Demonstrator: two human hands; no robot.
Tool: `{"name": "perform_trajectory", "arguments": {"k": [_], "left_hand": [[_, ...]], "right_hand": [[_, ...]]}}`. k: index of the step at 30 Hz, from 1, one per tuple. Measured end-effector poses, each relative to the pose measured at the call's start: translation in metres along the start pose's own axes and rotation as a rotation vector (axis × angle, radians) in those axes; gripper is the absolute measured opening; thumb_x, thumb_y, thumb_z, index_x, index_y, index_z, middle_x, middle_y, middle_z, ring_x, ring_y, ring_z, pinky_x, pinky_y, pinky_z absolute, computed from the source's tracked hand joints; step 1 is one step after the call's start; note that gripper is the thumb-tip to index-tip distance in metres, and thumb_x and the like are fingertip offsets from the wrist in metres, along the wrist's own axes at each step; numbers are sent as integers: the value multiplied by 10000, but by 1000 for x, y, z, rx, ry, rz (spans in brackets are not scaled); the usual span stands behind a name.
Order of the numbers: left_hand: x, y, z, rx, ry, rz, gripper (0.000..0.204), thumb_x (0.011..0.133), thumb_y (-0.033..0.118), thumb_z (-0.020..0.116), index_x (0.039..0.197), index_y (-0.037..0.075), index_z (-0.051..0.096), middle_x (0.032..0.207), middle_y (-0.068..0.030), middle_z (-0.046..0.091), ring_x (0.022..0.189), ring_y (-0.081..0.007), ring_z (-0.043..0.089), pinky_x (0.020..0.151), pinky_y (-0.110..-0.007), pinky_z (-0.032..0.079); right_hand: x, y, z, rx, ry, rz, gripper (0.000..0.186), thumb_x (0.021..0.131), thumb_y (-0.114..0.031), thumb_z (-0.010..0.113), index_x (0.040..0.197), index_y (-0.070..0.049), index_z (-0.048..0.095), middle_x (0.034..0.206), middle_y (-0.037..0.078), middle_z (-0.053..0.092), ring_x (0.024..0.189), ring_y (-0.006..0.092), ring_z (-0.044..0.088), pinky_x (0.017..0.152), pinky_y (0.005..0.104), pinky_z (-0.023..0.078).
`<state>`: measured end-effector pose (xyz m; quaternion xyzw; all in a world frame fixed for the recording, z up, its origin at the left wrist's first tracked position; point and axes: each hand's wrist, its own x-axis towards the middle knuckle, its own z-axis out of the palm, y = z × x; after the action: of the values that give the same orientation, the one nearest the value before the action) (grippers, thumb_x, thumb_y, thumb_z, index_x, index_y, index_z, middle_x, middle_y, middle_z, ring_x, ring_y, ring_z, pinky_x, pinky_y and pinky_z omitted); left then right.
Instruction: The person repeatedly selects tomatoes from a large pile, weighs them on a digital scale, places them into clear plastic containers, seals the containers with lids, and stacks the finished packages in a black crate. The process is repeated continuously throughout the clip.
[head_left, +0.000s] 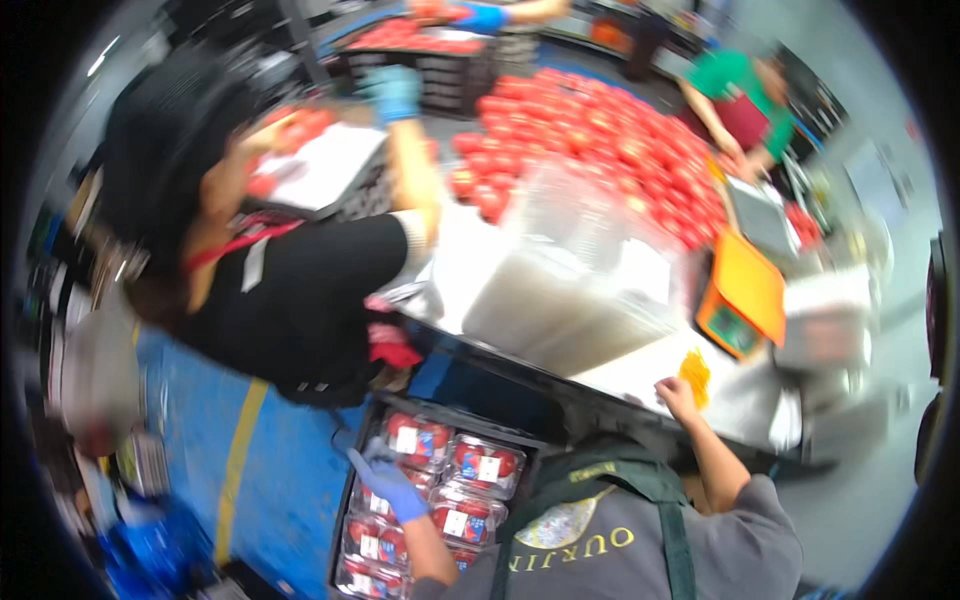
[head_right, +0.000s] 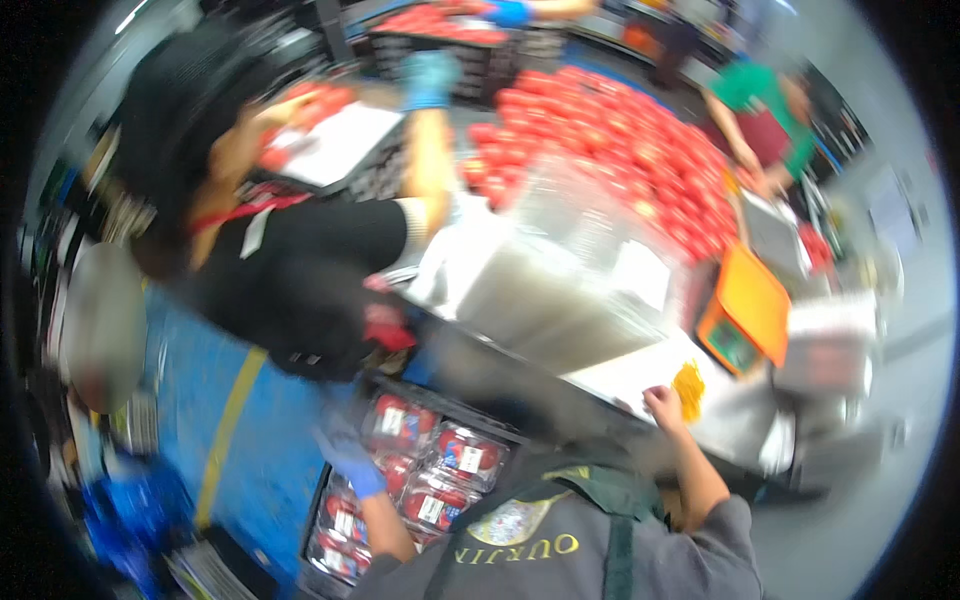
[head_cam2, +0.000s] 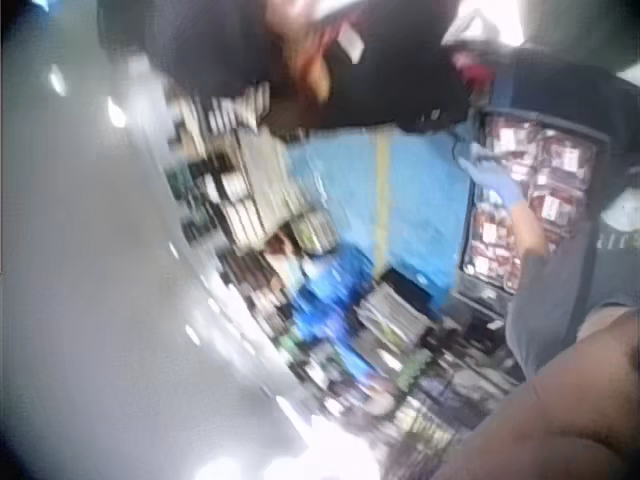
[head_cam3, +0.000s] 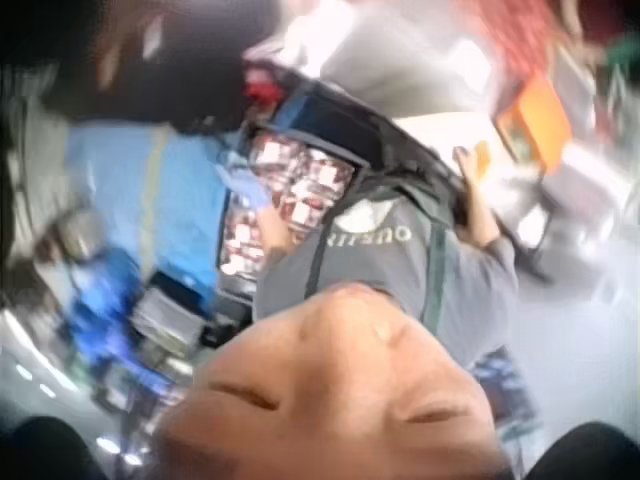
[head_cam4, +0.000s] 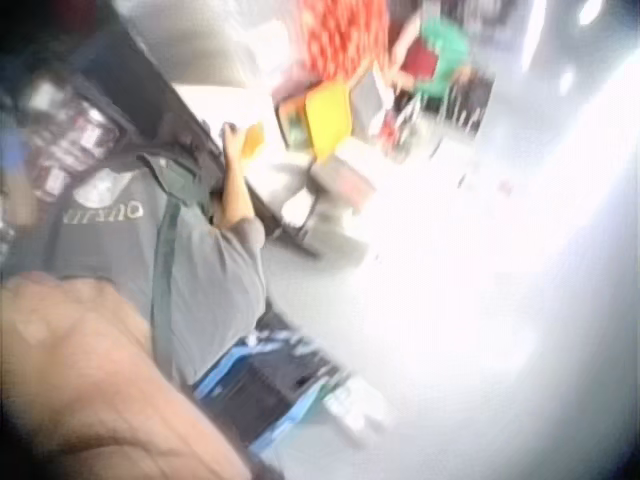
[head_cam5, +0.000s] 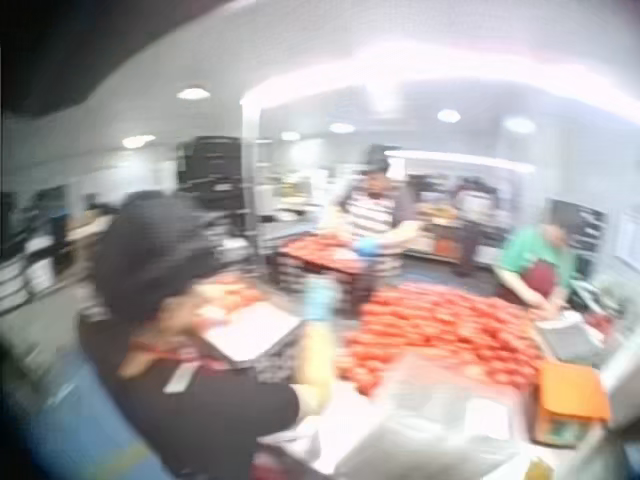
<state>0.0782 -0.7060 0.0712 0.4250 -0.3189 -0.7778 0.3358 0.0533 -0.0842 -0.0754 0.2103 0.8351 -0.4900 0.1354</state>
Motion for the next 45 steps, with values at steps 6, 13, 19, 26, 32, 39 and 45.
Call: {"name": "perform_trajectory", "arguments": {"k": [6, 13, 19, 26, 32, 39, 45], "left_hand": [[-194, -85, 77, 543, -769, -446, 659, 983, 512, 363, 1115, -80, 622, 811, -140, 680, 743, -184, 644, 747, -306, 518], [-317, -227, 131, 773, -1480, -702, 848, 932, 460, 503, 1508, 135, -27, 1283, -225, 515, 1164, -285, 546, 955, -378, 446], [-394, -309, 178, 896, -1631, -631, 767, 895, 152, 623, 1507, 150, 162, 1348, -179, 435, 1117, -176, 545, 952, -288, 451], [-439, -329, 221, 1017, -1681, -623, 463, 937, 154, 596, 1364, 25, 470, 1195, -38, 577, 1044, -76, 540, 942, -201, 415], [-397, -350, 267, 1112, -1416, -429, 359, 959, 269, 531, 1219, 38, 618, 978, -30, 637, 875, -93, 580, 819, -245, 456], [-319, -399, 302, 1065, -1205, -398, 349, 912, 241, 603, 1188, 28, 623, 954, -33, 635, 848, -82, 571, 769, -215, 466], [-274, -449, 424, 962, -930, 1034, 690, 753, 210, 714, 1374, 120, 429, 1254, -190, 511, 1047, -337, 567, 856, -433, 491]], "right_hand": [[-36, -40, -27, 185, 93, -198, 175, 879, -144, 602, 959, 2, 654, 741, 39, 634, 661, 97, 602, 617, 254, 506], [-52, -86, -198, 75, 470, -400, 105, 853, -81, 631, 913, 4, 644, 815, 82, 643, 700, 152, 600, 630, 279, 478], [-80, -136, -403, -397, 1182, -724, 79, 812, -9, 631, 889, -27, 641, 837, 96, 630, 813, 246, 613, 744, 349, 482], [-74, -120, -580, -672, 938, -282, 263, 909, -205, 593, 1059, 9, 629, 861, 134, 662, 794, 256, 636, 744, 330, 487], [-38, -102, -593, -606, 865, -248, 250, 918, -211, 591, 1035, 5, 639, 782, 109, 646, 676, 137, 585, 647, 275, 468], [-34, -64, -637, -245, 714, -159, 254, 943, -235, 569, 1024, -7, 648, 732, -24, 565, 641, 52, 494, 574, 205, 400], [-36, -61, -646, -353, 768, -137, 248, 959, -229, 537, 1037, -14, 631, 701, -8, 537, 622, 54, 478, 550, 235, 395]]}}
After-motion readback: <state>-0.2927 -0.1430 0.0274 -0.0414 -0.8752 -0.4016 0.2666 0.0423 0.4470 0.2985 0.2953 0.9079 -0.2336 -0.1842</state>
